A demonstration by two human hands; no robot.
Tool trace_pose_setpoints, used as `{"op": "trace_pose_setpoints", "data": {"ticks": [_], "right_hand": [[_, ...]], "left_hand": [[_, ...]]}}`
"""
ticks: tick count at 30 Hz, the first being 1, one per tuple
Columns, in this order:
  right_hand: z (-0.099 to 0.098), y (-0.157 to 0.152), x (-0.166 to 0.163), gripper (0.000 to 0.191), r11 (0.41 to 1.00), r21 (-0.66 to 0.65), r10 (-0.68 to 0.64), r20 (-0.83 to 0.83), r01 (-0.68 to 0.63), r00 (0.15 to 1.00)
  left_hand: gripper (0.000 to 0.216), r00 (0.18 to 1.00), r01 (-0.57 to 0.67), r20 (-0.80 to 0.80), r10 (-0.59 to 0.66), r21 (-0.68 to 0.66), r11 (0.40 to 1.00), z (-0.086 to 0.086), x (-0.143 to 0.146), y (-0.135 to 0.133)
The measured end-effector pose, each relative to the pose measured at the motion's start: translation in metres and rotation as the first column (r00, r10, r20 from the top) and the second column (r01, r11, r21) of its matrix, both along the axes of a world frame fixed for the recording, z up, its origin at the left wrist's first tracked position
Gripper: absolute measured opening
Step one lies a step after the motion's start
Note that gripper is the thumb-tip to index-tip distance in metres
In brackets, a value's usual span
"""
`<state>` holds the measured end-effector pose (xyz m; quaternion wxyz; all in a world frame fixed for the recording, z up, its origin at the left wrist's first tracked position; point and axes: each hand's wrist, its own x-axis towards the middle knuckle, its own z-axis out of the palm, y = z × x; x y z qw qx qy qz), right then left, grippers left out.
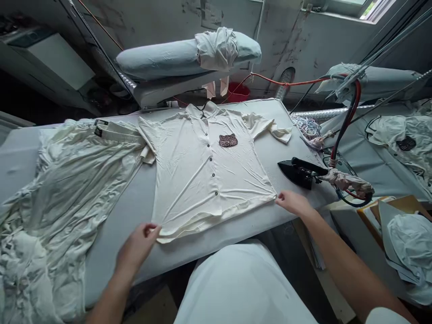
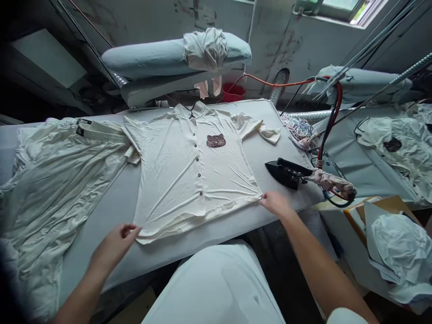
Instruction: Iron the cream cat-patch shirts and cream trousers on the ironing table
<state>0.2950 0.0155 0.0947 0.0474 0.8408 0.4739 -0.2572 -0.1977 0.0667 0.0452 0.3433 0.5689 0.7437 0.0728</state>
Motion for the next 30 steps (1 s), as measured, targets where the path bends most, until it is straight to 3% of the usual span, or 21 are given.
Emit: {"op": "trace_pose_setpoints", "data": {"ticks": [1,3,5,7,8,10,11,12,14,16,17,19,20,21,23,25,27,29,30], "right_hand": [[0.003,0.007,-0.017,0.021,0.99,0.061,0.128,-0.013,-0.127,0.992],[0.004,0.017,-0.05,0.027,0.909,0.26,0.352,-0.057,-0.326,0.934],[0.001,0.018,-0.068,0.028,0.853,0.273,0.475,-0.051,-0.446,0.878],[0.001,0.006,-0.066,0.014,0.859,0.024,0.511,-0.102,-0.511,0.854],[0.003,-0.002,-0.06,0.007,0.839,-0.136,0.507,-0.158,-0.527,0.847],[0.008,-0.015,-0.05,0.021,0.764,-0.349,0.478,-0.26,-0.543,0.839],[0.01,-0.017,-0.05,0.023,0.748,-0.367,0.473,-0.289,-0.553,0.832],[0.01,-0.015,-0.056,0.02,0.758,-0.325,0.484,-0.302,-0.566,0.821],[0.004,-0.004,-0.083,0.013,0.813,-0.095,0.54,-0.243,-0.574,0.806],[-0.009,0.008,-0.119,0.024,0.803,0.115,0.596,-0.127,-0.585,0.793],[-0.016,0.011,-0.134,0.024,0.777,0.148,0.627,-0.098,-0.612,0.773],[-0.027,0.011,-0.148,0.018,0.704,0.079,0.704,-0.211,-0.706,0.678],[-0.03,0.009,-0.144,0.017,0.686,0.067,0.708,-0.295,-0.725,0.642],[-0.032,0.007,-0.133,0.018,0.709,0.088,0.683,-0.335,-0.7,0.649],[-0.031,0.003,-0.091,0.022,0.835,0.178,0.551,-0.245,-0.521,0.798],[-0.025,0.001,-0.038,0.023,0.916,0.273,0.322,-0.06,-0.295,0.945],[-0.017,0.0,0.011,0.019,0.957,0.208,0.211,-0.024,-0.202,0.977],[-0.01,0.001,0.039,0.016,0.967,0.157,0.214,-0.059,-0.203,0.975],[-0.008,0.003,0.045,0.017,0.956,0.196,0.234,-0.065,-0.217,0.97]], "left_hand": [[0.035,0.995,0.096,0.034,-0.098,0.075,0.993,0.003,0.023,-0.004],[0.031,0.934,0.331,0.07,-0.351,0.203,0.922,0.007,0.073,-0.015],[0.023,0.834,0.536,0.018,-0.551,0.206,0.819,0.007,0.108,-0.032],[0.018,0.746,0.666,0.045,-0.665,-0.005,0.746,0.007,0.117,-0.05],[0.016,0.712,0.702,0.132,-0.69,-0.15,0.696,0.009,0.113,-0.058],[0.022,0.697,0.717,0.321,-0.641,-0.316,0.621,0.013,0.104,-0.063],[0.026,0.716,0.695,0.367,-0.593,-0.305,0.651,0.015,0.103,-0.061],[0.03,0.754,0.64,0.371,-0.541,-0.233,0.732,0.018,0.108,-0.055],[0.033,0.87,0.413,0.278,-0.408,0.042,0.91,0.019,0.133,-0.036],[0.033,0.96,0.191,0.145,-0.239,0.286,0.939,0.012,0.172,-0.018],[0.041,0.983,0.133,0.075,-0.169,0.347,0.928,0.006,0.192,-0.012],[0.063,0.991,0.135,-0.064,-0.12,0.376,0.917,-0.01,0.22,-0.009],[0.069,0.985,0.162,-0.121,-0.125,0.371,0.914,-0.019,0.227,-0.012],[0.072,0.976,0.192,-0.165,-0.139,0.371,0.909,-0.027,0.229,-0.018],[0.071,0.964,0.234,-0.21,-0.162,0.388,0.891,-0.041,0.222,-0.033],[0.066,0.963,0.24,-0.213,-0.165,0.401,0.884,-0.047,0.206,-0.048],[0.054,0.964,0.246,-0.202,-0.171,0.44,0.864,-0.048,0.19,-0.063],[0.031,0.96,0.272,-0.197,-0.199,0.495,0.825,-0.043,0.178,-0.076],[0.022,0.95,0.311,-0.199,-0.242,0.503,0.806,-0.04,0.174,-0.082]]}}
